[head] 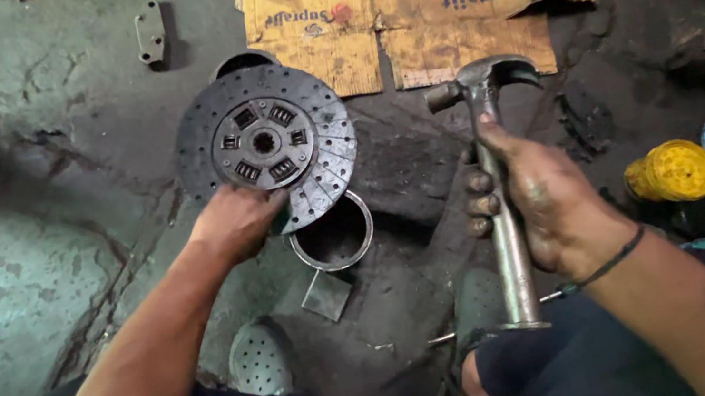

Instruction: The person uses a hammer and a metal tool to drive a pin or component into a vehicle clutch plate while sitting on the floor, repeatedly striking it and turning the plate over to continue the work.

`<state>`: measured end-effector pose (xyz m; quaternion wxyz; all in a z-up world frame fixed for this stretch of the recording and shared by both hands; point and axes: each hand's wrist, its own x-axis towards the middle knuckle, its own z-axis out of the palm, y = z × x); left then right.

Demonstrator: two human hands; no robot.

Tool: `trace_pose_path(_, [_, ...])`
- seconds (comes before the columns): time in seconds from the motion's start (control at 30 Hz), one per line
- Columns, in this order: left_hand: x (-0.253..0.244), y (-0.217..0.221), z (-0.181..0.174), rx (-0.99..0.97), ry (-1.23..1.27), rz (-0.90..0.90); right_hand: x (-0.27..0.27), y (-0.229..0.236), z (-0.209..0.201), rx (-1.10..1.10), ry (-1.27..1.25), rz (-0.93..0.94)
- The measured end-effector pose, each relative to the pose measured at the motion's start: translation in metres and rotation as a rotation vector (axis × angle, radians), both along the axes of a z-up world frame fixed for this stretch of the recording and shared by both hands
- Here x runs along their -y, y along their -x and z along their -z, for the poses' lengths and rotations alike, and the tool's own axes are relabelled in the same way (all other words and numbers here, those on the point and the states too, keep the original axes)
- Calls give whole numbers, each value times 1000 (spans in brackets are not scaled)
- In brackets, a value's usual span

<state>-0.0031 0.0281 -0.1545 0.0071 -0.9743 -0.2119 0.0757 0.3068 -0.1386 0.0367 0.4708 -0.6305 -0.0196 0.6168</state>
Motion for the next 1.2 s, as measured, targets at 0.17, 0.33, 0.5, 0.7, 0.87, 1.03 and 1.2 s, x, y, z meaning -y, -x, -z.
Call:
trace_pose_path(0.17, [-3,-5,-30,-142,363,-594,-3,5,0,1,16,-31])
trace_pose_path(0.33, [-25,16,-7,261,366,-1033,-6,13,4,-8,66,-57])
trace_pose_path(0.5, [-40,34,26,513,136,-1514,-10,21,7,-1,59,-109])
trace_pose_path(0.7, [-34,30,61,729,1038,-1986,-18,29,9,36,101,-132])
trace_pose_path(0.87, [-41,46,123,303,710,-1507,-18,27,14,7,87,-129])
trace_pose_path(1.03, [-42,44,146,338,837,-1588,-17,27,17,-11,97,-152])
trace_pose_path(1.2, [-26,34,118,552,1176,-1768,-16,23,23,-40,61,-158])
